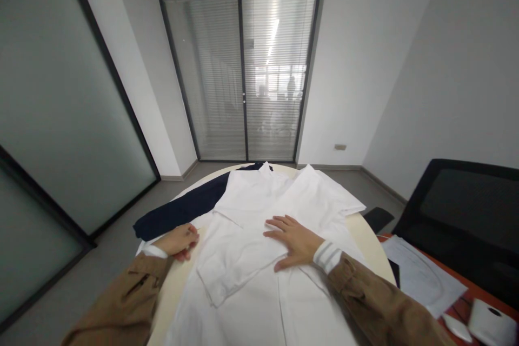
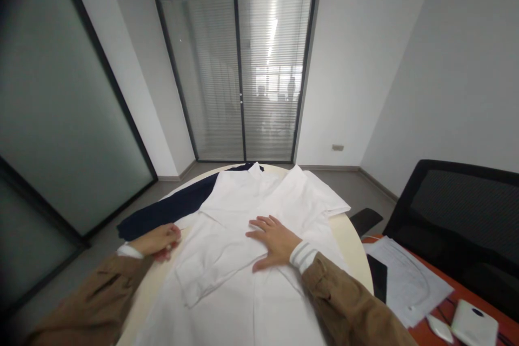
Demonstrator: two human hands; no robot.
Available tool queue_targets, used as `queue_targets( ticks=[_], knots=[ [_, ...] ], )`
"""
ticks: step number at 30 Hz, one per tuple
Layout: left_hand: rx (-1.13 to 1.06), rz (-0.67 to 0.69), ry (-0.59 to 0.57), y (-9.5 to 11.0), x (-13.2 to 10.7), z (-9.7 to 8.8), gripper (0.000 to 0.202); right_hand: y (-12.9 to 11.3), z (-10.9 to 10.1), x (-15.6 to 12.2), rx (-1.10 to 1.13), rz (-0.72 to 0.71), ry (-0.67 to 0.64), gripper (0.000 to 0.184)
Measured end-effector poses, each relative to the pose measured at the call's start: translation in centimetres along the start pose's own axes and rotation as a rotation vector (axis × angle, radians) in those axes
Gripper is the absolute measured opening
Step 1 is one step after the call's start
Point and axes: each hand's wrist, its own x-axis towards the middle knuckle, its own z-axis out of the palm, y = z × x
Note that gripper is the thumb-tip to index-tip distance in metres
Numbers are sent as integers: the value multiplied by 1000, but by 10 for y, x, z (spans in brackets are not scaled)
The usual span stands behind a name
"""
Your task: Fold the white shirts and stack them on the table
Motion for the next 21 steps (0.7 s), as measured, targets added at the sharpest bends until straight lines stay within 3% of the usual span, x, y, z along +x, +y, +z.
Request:
queue_targets(
  ticks=[2, 7, 11, 13, 16, 18, 21],
  knots=[
    [-5, 58, 99, 9, 18, 4, 39, -15, -3, 10, 29, -62, -3, 92],
    [156, 213, 298, 35, 58, 18, 47, -52, 9, 28, 67, -205, -23, 86],
    [172, 236, 358, 51, 80, 25, 48, -69, 24, 30, 97, -249, -50, 80],
    [155, 254, 358, 57, 86, 27, 41, -70, 24, 33, 145, -256, -47, 66],
    [109, 315, 358, 65, 88, 30, 30, -62, 18, 42, 156, -170, 69, 50],
    [75, 358, 385, 71, 86, 31, 23, -53, 19, 47, 105, -59, 141, 58],
    [41, 420, 444, 83, 81, 34, 14, -39, 30, 49, 50, 31, 113, 74]
  ],
)
